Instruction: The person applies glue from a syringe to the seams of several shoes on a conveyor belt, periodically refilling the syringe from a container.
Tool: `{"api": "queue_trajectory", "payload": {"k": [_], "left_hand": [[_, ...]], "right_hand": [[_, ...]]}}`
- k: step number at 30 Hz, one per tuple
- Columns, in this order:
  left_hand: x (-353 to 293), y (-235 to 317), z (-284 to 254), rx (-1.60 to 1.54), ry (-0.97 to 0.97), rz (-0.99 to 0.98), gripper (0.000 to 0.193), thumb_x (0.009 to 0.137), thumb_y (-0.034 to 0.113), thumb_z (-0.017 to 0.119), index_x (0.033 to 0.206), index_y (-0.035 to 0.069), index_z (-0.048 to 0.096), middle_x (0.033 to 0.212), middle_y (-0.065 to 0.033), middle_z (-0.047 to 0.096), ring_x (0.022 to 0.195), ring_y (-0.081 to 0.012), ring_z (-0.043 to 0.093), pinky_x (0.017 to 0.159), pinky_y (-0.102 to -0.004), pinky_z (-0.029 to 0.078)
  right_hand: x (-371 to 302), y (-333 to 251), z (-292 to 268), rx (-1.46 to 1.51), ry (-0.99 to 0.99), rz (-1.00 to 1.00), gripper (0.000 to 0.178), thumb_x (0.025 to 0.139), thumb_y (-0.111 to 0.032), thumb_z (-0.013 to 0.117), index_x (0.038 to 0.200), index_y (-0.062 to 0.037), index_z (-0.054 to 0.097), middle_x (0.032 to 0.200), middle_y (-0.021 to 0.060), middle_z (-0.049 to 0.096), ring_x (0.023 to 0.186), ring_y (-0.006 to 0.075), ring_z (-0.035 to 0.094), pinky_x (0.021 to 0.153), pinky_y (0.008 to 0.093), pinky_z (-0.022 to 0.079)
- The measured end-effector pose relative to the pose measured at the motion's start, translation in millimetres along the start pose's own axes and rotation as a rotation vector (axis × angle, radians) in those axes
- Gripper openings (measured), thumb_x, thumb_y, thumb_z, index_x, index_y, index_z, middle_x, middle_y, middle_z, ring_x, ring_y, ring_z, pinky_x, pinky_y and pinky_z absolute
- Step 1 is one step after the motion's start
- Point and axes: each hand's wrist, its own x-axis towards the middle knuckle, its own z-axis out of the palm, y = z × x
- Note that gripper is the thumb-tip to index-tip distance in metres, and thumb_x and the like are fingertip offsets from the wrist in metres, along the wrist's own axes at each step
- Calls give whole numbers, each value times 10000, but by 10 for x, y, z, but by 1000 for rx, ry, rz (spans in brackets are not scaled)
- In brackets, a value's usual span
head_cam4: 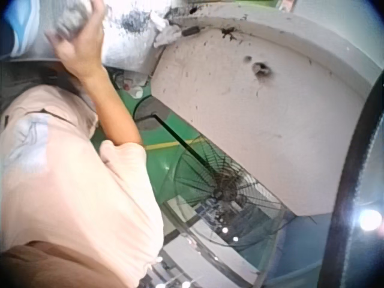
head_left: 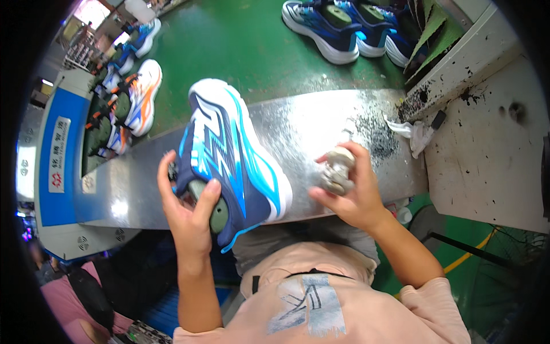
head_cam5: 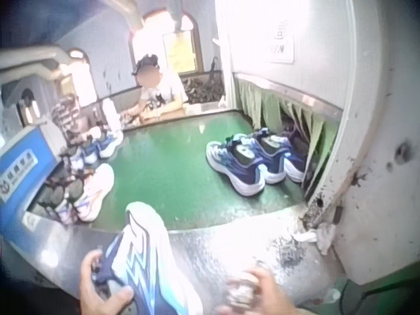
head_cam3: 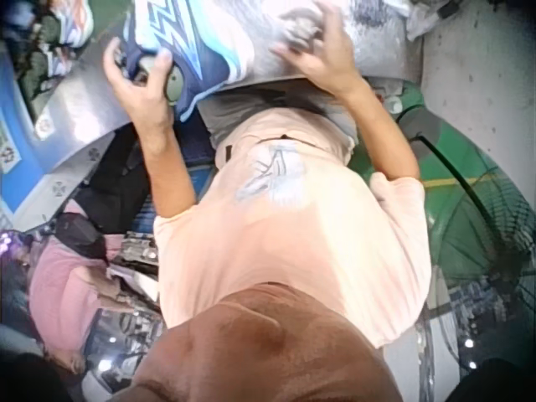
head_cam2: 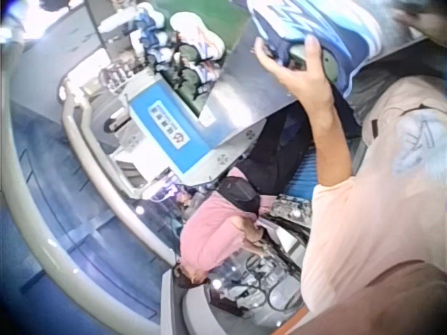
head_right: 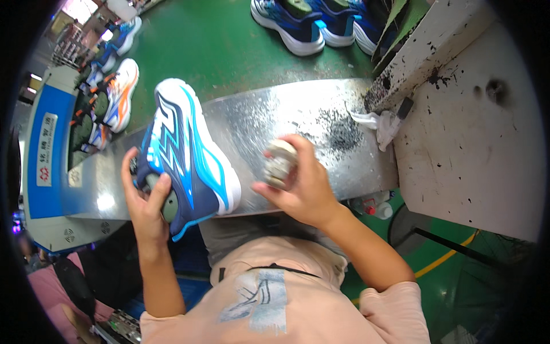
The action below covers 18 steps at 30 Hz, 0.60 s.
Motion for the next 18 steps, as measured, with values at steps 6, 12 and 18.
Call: {"api": "queue_trajectory", "payload": {"k": [6,12,18], "left_hand": [[576,-7,-59,-157,2,-3,627,765,-28,676,1325,11,398,1115,-105,535,947,-158,567,843,-279,478],[1897,54,808,225,4,463,854,645,157,812,1368,53,369,1213,-202,508,1092,-305,538,957,-372,428],[2599,-391,1677,572,-47,593,266,844,132,534,1072,94,667,1076,-160,643,994,-336,615,875,-397,484]], "right_hand": [[-247,143,-435,-342,-12,-74,741,700,-426,808,1222,-35,456,917,122,612,678,235,615,607,319,507],[-165,74,-328,-400,-15,-210,663,688,-317,823,1205,-56,501,900,145,593,658,288,605,587,350,503],[-123,8,-346,-438,-56,-213,666,672,-294,831,1212,-80,504,850,127,585,661,281,602,565,350,498]]}}
